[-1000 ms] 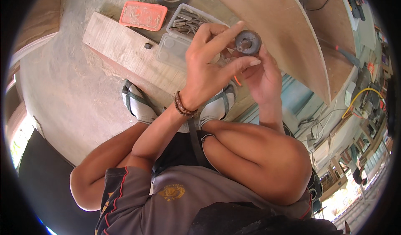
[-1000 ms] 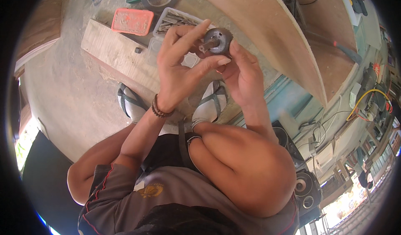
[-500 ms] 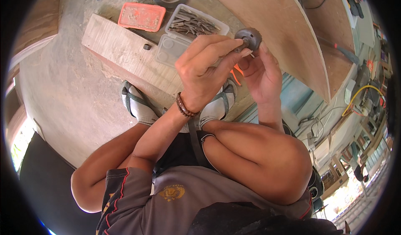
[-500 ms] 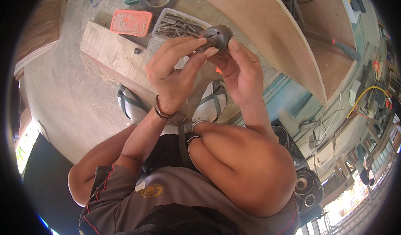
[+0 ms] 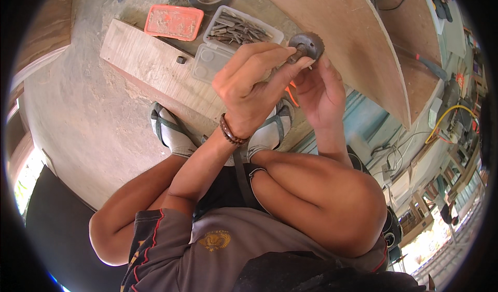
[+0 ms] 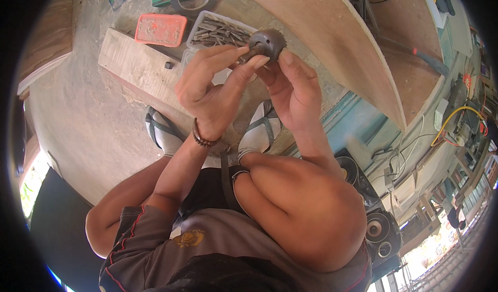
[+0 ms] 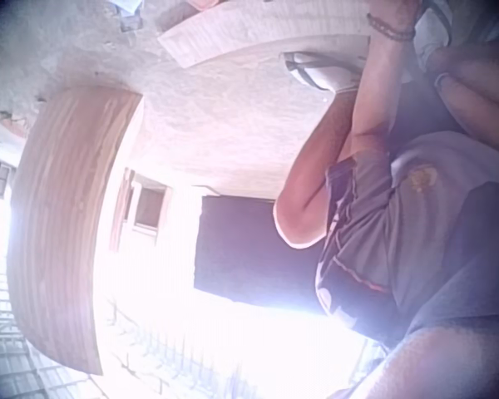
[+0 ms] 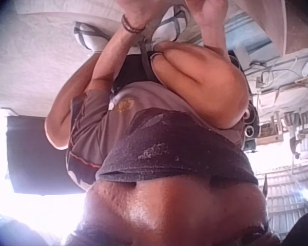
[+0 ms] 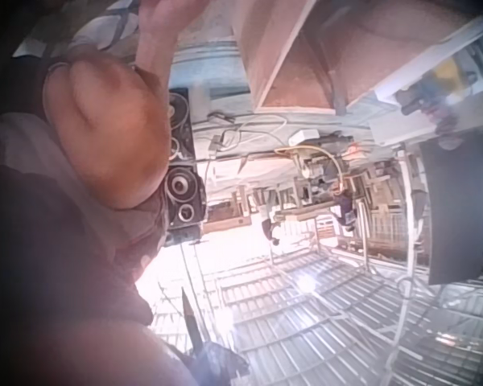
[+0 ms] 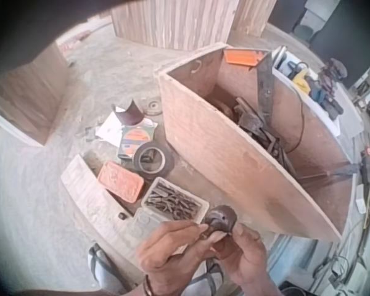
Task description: The person walks through a workshop, then sits on the floor to work with small hardware. They use pliers to cut a metal pin, insert it into a circular metal piece, and then pick up and examine a drill bit from a container of screws.
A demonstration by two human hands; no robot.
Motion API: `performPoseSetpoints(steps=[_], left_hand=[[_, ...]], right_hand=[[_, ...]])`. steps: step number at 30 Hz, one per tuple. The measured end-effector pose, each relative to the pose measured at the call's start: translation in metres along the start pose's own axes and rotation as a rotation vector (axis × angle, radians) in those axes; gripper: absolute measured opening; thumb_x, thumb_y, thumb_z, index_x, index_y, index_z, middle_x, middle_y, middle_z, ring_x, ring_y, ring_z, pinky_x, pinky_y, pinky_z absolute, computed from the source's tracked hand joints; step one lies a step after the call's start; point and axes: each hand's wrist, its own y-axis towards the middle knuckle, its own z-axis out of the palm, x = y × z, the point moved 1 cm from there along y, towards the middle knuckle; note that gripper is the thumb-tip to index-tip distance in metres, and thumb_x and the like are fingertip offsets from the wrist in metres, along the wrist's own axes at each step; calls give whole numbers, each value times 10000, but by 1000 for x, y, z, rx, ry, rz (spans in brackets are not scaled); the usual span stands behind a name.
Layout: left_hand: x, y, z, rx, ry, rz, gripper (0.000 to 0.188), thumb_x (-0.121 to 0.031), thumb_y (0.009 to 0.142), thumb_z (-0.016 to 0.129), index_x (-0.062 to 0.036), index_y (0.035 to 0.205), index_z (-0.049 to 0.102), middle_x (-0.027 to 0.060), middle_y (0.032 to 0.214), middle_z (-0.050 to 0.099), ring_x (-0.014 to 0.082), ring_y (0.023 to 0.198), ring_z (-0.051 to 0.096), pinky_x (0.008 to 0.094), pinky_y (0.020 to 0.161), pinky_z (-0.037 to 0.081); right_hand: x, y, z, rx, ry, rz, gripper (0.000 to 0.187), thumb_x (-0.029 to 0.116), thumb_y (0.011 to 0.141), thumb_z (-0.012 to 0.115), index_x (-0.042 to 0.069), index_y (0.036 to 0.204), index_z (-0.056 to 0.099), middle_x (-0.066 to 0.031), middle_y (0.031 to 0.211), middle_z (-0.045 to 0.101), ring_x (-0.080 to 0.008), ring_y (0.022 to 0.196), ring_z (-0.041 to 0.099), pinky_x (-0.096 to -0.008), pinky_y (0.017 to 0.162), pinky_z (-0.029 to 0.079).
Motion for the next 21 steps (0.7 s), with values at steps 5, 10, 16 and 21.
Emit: performPoseSetpoints(steps=[5, 10, 16, 21], left_hand=[[3, 0, 0, -32, -26, 12, 283, -34, 671, 910, -11, 885, 726, 112, 884, 724, 151, 676, 651, 254, 583, 514], [1, 3, -1, -24, -8, 39, 284, -44, 681, 907, -17, 879, 705, 106, 872, 715, 157, 681, 657, 261, 583, 522], [2, -1, 3, -76, -150, -140, 250, -73, 751, 872, -14, 921, 699, 82, 871, 690, 150, 721, 668, 272, 602, 543], [11, -17, 9, -22, -490, -617, 191, -118, 955, 698, 1, 1088, 632, 80, 967, 667, 158, 859, 685, 259, 683, 568]], right_hand=[[-4, 0, -3, -23, 9, 7, 388, 220, 1076, 435, -69, 1291, 580, -186, 1288, 632, -268, 1202, 618, -431, 1069, 498], [-4, 1, -3, 5, 44, 14, 380, 212, 1074, 438, -67, 1287, 584, -188, 1291, 630, -271, 1218, 609, -437, 1079, 493], [-2, 1, 2, -39, -20, -2, 360, 187, 1062, 463, -69, 1279, 592, -188, 1272, 636, -264, 1212, 609, -441, 1068, 502], [2, 2, 7, -176, -352, -68, 307, 129, 1012, 574, -79, 1230, 628, -166, 1246, 613, -235, 1152, 619, -391, 1018, 527]])
